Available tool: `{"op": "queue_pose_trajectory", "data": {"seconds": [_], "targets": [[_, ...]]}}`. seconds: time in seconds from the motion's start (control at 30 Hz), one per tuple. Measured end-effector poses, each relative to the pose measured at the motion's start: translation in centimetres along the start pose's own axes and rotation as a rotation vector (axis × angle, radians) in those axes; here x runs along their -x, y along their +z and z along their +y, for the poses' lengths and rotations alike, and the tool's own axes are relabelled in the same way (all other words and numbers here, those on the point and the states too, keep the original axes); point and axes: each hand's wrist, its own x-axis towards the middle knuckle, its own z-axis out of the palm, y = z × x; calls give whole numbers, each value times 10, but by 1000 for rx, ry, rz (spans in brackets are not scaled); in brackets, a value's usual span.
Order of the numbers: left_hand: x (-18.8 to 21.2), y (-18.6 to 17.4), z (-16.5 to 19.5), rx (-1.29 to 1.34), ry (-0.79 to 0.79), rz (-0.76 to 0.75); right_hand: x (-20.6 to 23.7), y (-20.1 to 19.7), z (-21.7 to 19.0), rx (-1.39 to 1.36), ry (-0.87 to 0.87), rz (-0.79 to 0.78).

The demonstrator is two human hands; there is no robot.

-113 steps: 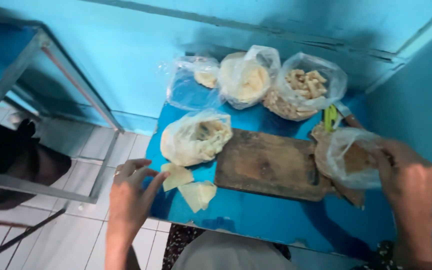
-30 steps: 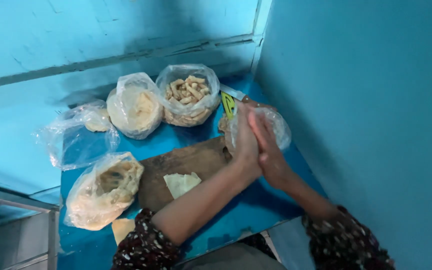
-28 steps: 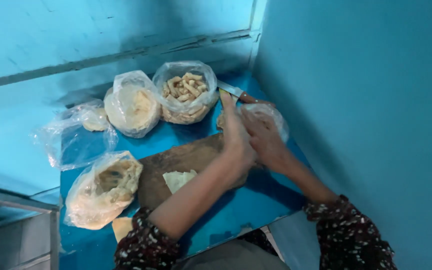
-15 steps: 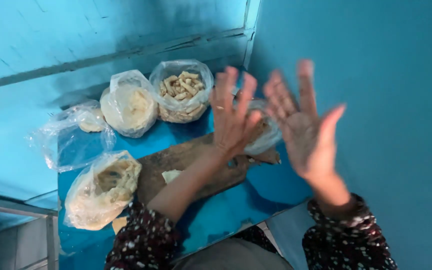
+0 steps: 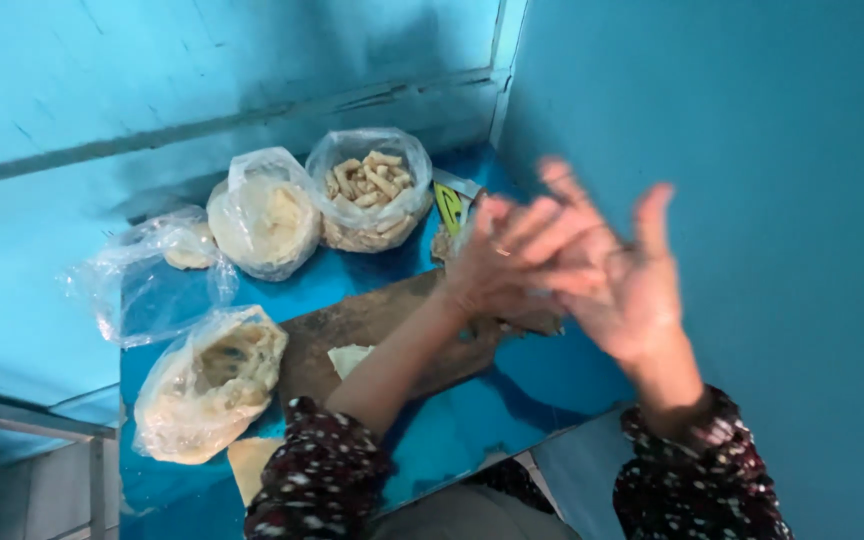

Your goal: The person sits at a small blue table and folds thin square pastry wrappers over a filling, pressing the edges together by hand on a wooden board. They take wrappers and filling from plastic bags beside the board and place the folded pieces aside, repeating the folding cycle throughout the clip.

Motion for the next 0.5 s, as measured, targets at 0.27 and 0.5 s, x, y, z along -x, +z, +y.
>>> {"op": "queue_pose_trajectory", "data": {"seconds": [0.27,0.5], "targets": [[-1,40,5,1481,-1223,372,-22,-12,59,1443,-729,-189],[-35,-53,-25,1400,-1330,84,-2,-72,22,613,-50,19]]}}
